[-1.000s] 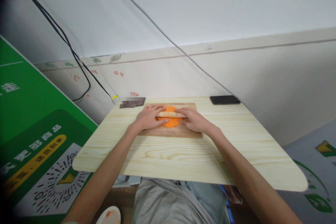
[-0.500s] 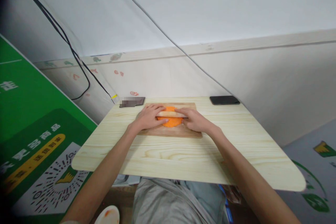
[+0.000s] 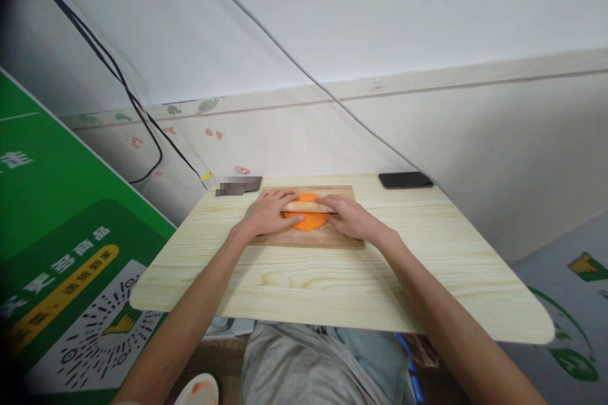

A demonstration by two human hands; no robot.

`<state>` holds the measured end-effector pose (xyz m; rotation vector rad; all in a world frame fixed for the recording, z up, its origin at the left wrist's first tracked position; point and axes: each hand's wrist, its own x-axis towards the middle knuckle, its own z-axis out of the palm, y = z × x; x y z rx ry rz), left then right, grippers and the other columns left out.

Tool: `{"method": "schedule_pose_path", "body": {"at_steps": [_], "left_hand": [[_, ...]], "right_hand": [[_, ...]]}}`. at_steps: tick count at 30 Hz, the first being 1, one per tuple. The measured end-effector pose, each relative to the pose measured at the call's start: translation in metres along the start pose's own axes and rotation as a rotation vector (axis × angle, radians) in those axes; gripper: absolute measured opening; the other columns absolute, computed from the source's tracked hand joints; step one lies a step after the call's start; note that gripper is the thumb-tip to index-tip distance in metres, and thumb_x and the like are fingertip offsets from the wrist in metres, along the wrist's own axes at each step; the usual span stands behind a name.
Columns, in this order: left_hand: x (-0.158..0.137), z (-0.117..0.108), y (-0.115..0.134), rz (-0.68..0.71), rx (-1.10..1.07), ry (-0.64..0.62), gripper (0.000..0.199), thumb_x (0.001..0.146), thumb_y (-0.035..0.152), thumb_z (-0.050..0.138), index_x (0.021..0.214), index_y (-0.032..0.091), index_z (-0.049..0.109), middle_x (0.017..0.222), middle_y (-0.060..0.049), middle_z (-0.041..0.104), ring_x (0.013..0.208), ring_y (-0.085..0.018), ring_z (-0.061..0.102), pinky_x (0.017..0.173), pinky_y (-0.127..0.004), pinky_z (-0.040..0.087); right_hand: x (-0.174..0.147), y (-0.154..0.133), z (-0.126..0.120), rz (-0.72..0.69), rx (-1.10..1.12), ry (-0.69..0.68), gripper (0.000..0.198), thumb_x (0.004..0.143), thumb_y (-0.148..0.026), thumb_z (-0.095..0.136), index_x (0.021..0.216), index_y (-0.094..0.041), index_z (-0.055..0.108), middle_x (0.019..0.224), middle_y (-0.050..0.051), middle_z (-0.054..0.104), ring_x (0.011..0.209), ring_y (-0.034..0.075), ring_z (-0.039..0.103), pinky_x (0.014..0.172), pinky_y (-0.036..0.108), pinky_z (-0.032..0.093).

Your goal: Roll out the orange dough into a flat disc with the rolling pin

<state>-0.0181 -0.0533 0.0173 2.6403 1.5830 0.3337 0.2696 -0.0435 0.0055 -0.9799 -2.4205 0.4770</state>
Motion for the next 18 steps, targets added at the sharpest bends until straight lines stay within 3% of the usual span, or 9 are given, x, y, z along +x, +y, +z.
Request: {"method": "schedule_pose_path", "body": {"at_steps": [18], "left_hand": [[-0.0003,-0.0002,0.0005,0.01,0.006,0.013,0.063,0.099,0.071,0.057,0.144,0.028,0.067,0.163,-0.007,0.059,0.148,-0.033,0.053,0.125,-0.053,0.038]], "right_hand": [[0.001,-0.0008,-0.0008,0.047,0.047,-0.007,0.07,0.082,-0.014,0.062,0.151,-0.023,0.067,0.154,0.01,0.067,0.145,0.033,0.061,0.125,0.054,0.046]]}}
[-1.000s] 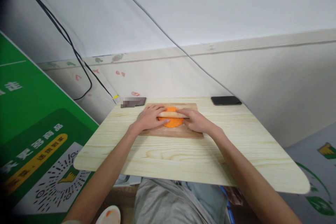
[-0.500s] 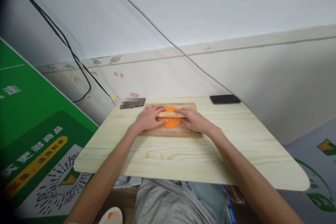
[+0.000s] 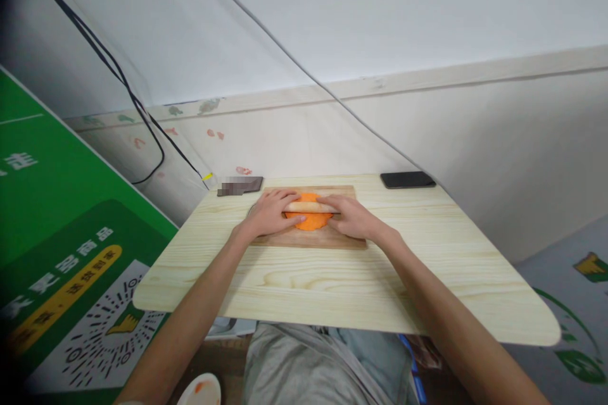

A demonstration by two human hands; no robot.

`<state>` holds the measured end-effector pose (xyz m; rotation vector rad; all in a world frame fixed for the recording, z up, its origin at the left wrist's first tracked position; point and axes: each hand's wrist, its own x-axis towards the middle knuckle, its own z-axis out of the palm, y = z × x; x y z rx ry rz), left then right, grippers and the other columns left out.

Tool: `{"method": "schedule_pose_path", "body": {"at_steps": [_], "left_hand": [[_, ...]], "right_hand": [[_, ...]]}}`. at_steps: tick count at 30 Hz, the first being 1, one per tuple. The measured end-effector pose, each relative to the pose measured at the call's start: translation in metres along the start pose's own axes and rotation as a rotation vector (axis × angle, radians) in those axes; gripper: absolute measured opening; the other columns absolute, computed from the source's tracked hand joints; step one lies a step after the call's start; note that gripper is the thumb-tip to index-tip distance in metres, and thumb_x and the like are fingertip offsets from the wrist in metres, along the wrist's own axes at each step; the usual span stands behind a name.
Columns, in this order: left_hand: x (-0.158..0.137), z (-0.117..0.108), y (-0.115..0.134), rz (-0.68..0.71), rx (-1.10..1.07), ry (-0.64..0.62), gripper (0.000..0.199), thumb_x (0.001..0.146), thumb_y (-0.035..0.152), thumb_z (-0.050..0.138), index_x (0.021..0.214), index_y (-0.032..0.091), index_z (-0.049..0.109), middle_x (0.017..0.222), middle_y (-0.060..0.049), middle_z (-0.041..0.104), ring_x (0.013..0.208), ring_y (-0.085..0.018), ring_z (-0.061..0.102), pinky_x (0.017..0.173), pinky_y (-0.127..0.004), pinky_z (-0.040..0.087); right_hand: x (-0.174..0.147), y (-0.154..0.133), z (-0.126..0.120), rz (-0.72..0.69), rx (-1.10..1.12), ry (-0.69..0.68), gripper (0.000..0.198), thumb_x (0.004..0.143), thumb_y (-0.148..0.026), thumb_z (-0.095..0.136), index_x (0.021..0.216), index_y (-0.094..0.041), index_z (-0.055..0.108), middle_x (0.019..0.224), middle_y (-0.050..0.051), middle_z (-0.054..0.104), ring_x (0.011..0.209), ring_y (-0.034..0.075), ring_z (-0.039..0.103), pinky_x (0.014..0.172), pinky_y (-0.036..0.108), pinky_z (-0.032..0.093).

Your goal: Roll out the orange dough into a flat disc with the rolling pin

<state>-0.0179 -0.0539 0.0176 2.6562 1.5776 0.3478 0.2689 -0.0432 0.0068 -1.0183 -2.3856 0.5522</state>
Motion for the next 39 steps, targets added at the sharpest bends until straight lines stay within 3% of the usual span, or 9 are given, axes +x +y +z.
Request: {"method": "schedule_pose_path", "body": {"at_steps": [11,19,27,39], "left_hand": [[0.0,-0.001,0.002,-0.012,-0.004,-0.005,0.063,0.098,0.071,0.057,0.146,0.03,0.066,0.163,-0.007,0.059,0.148,-0.033,0.053,0.126,-0.053,0.038],[0.0,0.0,0.001,-0.015,-0.003,-0.006,0.065,0.098,0.072,0.058,0.146,0.028,0.066,0.162,-0.008,0.059,0.148,-0.033,0.052,0.124,-0.054,0.039],[0.001,0.001,0.001,-0.002,0.014,0.013,0.063,0.098,0.072,0.059,0.144,0.029,0.067,0.159,-0.008,0.062,0.146,-0.033,0.054,0.125,-0.053,0.039],[0.0,-0.001,0.002,-0.005,-0.001,0.007,0.064,0.098,0.072,0.059,0.144,0.029,0.067,0.159,-0.007,0.062,0.145,-0.034,0.055,0.124,-0.053,0.039]], "right_hand": [[0.001,0.003,0.003,0.047,-0.017,-0.006,0.064,0.086,-0.016,0.064,0.15,-0.026,0.067,0.153,0.009,0.068,0.143,0.032,0.063,0.123,0.055,0.047],[0.004,0.0,0.01,0.143,-0.061,0.015,0.073,0.08,-0.007,0.062,0.15,-0.026,0.067,0.155,0.01,0.066,0.146,0.033,0.06,0.123,0.055,0.047],[0.001,0.017,0.0,-0.042,0.142,-0.032,0.064,0.089,-0.014,0.058,0.151,-0.029,0.066,0.158,0.007,0.064,0.144,0.029,0.061,0.125,0.056,0.046],[0.002,0.006,0.007,0.04,0.021,0.016,0.065,0.085,-0.019,0.069,0.15,-0.026,0.067,0.152,0.011,0.068,0.143,0.032,0.061,0.124,0.055,0.046]]}}
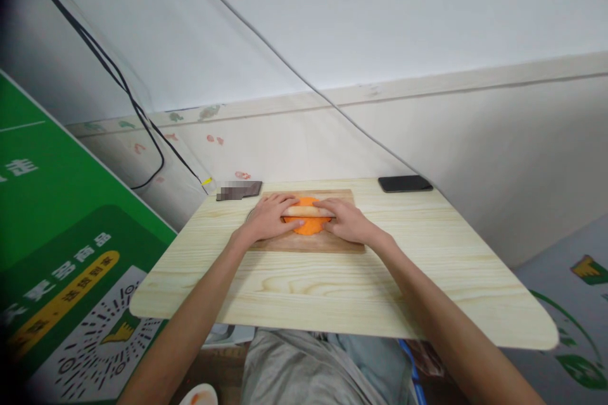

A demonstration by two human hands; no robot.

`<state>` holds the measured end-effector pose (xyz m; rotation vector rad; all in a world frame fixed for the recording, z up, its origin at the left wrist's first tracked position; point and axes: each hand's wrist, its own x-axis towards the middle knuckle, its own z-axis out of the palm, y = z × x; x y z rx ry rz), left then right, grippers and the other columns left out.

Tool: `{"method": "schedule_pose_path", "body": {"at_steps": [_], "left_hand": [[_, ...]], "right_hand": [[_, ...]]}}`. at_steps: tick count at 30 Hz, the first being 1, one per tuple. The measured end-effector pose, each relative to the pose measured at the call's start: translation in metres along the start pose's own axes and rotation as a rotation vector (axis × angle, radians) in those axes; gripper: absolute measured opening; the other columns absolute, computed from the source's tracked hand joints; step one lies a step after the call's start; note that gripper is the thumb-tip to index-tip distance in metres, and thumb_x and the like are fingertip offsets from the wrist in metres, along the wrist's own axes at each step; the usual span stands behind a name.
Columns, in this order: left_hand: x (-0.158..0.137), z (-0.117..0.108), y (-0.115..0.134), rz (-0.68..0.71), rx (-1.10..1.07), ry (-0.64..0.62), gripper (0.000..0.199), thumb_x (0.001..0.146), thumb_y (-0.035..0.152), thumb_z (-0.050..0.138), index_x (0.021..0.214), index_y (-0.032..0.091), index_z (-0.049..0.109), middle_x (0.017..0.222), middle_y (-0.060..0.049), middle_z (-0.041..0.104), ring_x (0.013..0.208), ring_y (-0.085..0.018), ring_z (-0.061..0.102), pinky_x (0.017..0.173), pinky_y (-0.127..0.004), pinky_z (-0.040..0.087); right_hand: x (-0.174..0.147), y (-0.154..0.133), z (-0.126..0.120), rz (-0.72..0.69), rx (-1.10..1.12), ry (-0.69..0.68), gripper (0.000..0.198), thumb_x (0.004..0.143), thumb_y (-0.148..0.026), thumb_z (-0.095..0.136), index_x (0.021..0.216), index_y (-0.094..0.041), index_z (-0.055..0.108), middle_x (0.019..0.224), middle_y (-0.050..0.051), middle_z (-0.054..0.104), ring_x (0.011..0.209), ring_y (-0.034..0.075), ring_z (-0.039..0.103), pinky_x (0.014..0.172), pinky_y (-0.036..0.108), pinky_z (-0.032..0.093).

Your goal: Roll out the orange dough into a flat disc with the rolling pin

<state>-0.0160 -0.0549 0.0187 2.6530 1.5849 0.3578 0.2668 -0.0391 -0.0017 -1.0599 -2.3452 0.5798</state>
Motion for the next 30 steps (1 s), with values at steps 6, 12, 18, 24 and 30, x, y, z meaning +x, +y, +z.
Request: {"method": "schedule_pose_path", "body": {"at_steps": [6,12,18,24,30], "left_hand": [[-0.001,-0.001,0.0,-0.006,-0.001,-0.002,0.063,0.098,0.071,0.059,0.144,0.029,0.067,0.161,-0.007,0.06,0.145,-0.034,0.055,0.125,-0.053,0.039],[0.0,0.001,-0.001,0.008,0.005,0.006,0.063,0.099,0.069,0.06,0.144,0.026,0.067,0.16,-0.008,0.061,0.146,-0.033,0.055,0.126,-0.053,0.038],[0.001,0.007,-0.005,-0.014,-0.054,0.032,0.061,0.108,0.064,0.049,0.154,0.025,0.059,0.161,-0.009,0.062,0.15,-0.03,0.054,0.128,-0.051,0.038],[0.008,0.018,-0.007,-0.175,-0.117,0.233,0.045,0.116,0.034,0.032,0.142,0.021,0.066,0.146,-0.011,0.072,0.132,-0.025,0.069,0.116,-0.04,0.051],[0.016,0.027,-0.015,-0.176,-0.032,0.351,0.034,0.105,0.019,0.052,0.133,0.015,0.07,0.132,-0.014,0.076,0.127,-0.027,0.068,0.117,-0.042,0.05]], "right_hand": [[0.002,-0.004,0.002,0.034,-0.048,-0.012,0.067,0.083,-0.014,0.068,0.15,-0.026,0.067,0.153,0.011,0.068,0.144,0.033,0.06,0.123,0.054,0.046],[-0.001,-0.005,0.001,0.003,-0.062,-0.002,0.066,0.087,-0.017,0.067,0.152,-0.025,0.065,0.153,0.012,0.067,0.142,0.033,0.062,0.122,0.055,0.048],[0.005,-0.018,-0.002,-0.084,-0.151,0.048,0.044,0.111,-0.036,0.046,0.139,-0.02,0.075,0.152,0.017,0.067,0.144,0.034,0.06,0.123,0.057,0.045],[0.031,-0.012,-0.007,0.009,-0.287,0.093,0.044,0.112,-0.035,0.04,0.125,-0.018,0.079,0.154,0.02,0.062,0.134,0.035,0.067,0.117,0.054,0.051],[0.048,0.018,-0.003,-0.037,-0.273,0.023,0.047,0.108,-0.03,0.043,0.147,-0.022,0.068,0.159,0.016,0.058,0.142,0.034,0.061,0.12,0.054,0.05]]}}
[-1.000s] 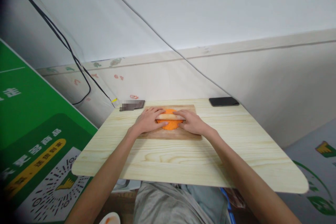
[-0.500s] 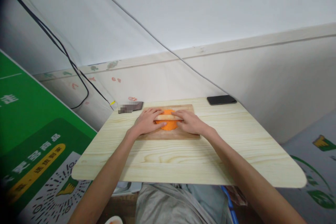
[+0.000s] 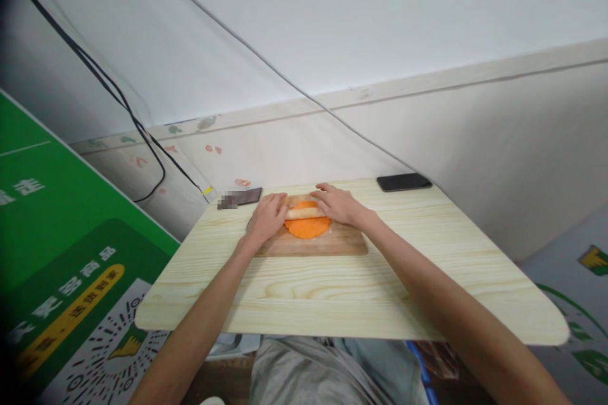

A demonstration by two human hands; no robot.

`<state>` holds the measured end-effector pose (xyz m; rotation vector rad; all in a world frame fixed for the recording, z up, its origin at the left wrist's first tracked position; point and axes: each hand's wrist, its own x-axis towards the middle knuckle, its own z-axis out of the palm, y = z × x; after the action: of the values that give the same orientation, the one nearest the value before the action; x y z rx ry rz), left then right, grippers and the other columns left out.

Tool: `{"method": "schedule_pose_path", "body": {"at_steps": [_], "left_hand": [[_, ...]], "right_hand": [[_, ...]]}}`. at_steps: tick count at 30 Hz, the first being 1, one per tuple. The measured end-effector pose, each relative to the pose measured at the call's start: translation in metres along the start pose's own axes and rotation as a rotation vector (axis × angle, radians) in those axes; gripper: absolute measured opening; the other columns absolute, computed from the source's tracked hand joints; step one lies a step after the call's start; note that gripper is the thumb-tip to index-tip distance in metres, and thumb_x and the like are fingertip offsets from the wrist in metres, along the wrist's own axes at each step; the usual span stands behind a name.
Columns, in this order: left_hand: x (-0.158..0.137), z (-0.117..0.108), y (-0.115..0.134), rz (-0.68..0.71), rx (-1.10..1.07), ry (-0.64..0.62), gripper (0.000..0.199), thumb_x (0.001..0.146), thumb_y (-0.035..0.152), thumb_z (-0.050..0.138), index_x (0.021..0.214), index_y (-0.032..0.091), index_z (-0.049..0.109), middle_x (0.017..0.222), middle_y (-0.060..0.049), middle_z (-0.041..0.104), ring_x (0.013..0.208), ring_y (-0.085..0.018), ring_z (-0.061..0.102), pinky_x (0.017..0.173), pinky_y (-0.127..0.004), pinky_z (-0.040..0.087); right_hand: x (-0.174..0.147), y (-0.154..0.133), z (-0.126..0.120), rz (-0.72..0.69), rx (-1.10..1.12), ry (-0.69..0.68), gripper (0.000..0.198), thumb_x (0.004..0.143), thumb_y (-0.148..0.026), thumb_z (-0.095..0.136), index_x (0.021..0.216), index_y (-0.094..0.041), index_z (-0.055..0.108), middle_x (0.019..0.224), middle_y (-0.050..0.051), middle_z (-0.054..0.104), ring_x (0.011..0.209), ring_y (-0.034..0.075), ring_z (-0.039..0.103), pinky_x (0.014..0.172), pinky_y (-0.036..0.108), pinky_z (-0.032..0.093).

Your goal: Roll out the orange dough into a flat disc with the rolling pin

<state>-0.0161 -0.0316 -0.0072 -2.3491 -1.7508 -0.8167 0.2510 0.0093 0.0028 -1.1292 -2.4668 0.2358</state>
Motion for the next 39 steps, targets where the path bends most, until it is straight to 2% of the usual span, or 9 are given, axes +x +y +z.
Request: {"method": "schedule_pose_path", "body": {"at_steps": [5,10,14,17,20,24,30,34,39], "left_hand": [[-0.001,-0.002,0.0,0.072,0.041,-0.047,0.033,0.11,0.022,0.043,0.119,0.018,0.075,0.121,-0.012,0.078,0.12,-0.025,0.069,0.115,-0.041,0.049],[-0.007,-0.004,0.004,0.09,0.09,-0.093,0.035,0.114,0.03,0.041,0.115,0.02,0.075,0.126,-0.01,0.077,0.122,-0.025,0.067,0.111,-0.042,0.047],[-0.009,-0.006,0.01,0.044,0.114,-0.069,0.034,0.115,0.033,0.042,0.113,0.021,0.075,0.126,-0.01,0.078,0.12,-0.026,0.067,0.107,-0.043,0.047],[-0.008,-0.009,0.015,0.038,0.114,-0.002,0.032,0.115,0.033,0.044,0.111,0.021,0.075,0.119,-0.009,0.079,0.116,-0.027,0.069,0.104,-0.045,0.047],[-0.007,-0.01,0.024,0.157,0.071,0.045,0.029,0.114,0.032,0.047,0.118,0.022,0.074,0.124,-0.008,0.079,0.119,-0.025,0.068,0.107,-0.044,0.047],[-0.01,-0.008,0.04,0.308,-0.008,0.02,0.027,0.112,0.03,0.051,0.129,0.022,0.071,0.132,-0.008,0.077,0.123,-0.026,0.067,0.11,-0.046,0.048],[-0.015,-0.006,0.052,0.555,-0.056,-0.128,0.04,0.105,0.01,0.053,0.137,0.026,0.07,0.15,-0.009,0.067,0.141,-0.025,0.059,0.121,-0.047,0.047],[-0.016,-0.001,0.05,0.567,-0.047,-0.188,0.042,0.1,0.008,0.059,0.133,0.029,0.075,0.158,-0.009,0.061,0.147,-0.028,0.054,0.123,-0.052,0.044],[-0.016,0.0,0.048,0.534,-0.084,-0.215,0.047,0.1,0.008,0.056,0.134,0.032,0.077,0.159,-0.008,0.06,0.146,-0.027,0.055,0.125,-0.053,0.042]], "right_hand": [[-0.003,0.004,0.007,0.003,0.085,0.071,0.048,0.111,-0.042,0.042,0.151,-0.028,0.066,0.154,0.013,0.064,0.145,0.033,0.058,0.124,0.057,0.046],[-0.026,0.003,-0.008,-0.073,0.259,0.203,0.049,0.109,-0.043,0.049,0.154,-0.03,0.061,0.156,0.011,0.061,0.146,0.031,0.056,0.127,0.057,0.042],[-0.047,0.009,-0.013,-0.099,0.315,0.111,0.062,0.096,-0.031,0.066,0.157,-0.03,0.059,0.162,0.011,0.056,0.15,0.034,0.053,0.128,0.06,0.04],[-0.054,0.014,-0.009,-0.085,0.34,0.108,0.07,0.088,-0.022,0.068,0.156,-0.03,0.059,0.158,0.011,0.059,0.146,0.034,0.056,0.126,0.061,0.042],[-0.053,0.016,-0.004,-0.083,0.37,0.126,0.069,0.087,-0.023,0.071,0.155,-0.031,0.06,0.154,0.01,0.062,0.142,0.034,0.059,0.124,0.062,0.044],[-0.052,0.017,0.001,-0.089,0.407,0.13,0.067,0.088,-0.028,0.073,0.154,-0.029,0.062,0.153,0.011,0.064,0.141,0.035,0.059,0.123,0.061,0.044],[-0.05,0.019,0.005,-0.085,0.412,0.149,0.062,0.09,-0.033,0.072,0.152,-0.03,0.064,0.15,0.012,0.066,0.139,0.035,0.059,0.121,0.062,0.044],[-0.05,0.017,0.003,-0.084,0.42,0.156,0.057,0.092,-0.035,0.073,0.148,-0.029,0.066,0.147,0.012,0.067,0.137,0.034,0.06,0.121,0.06,0.045],[-0.052,0.014,0.003,-0.056,0.437,0.173,0.056,0.092,-0.033,0.073,0.147,-0.029,0.067,0.146,0.012,0.066,0.138,0.033,0.06,0.122,0.06,0.045]]}}
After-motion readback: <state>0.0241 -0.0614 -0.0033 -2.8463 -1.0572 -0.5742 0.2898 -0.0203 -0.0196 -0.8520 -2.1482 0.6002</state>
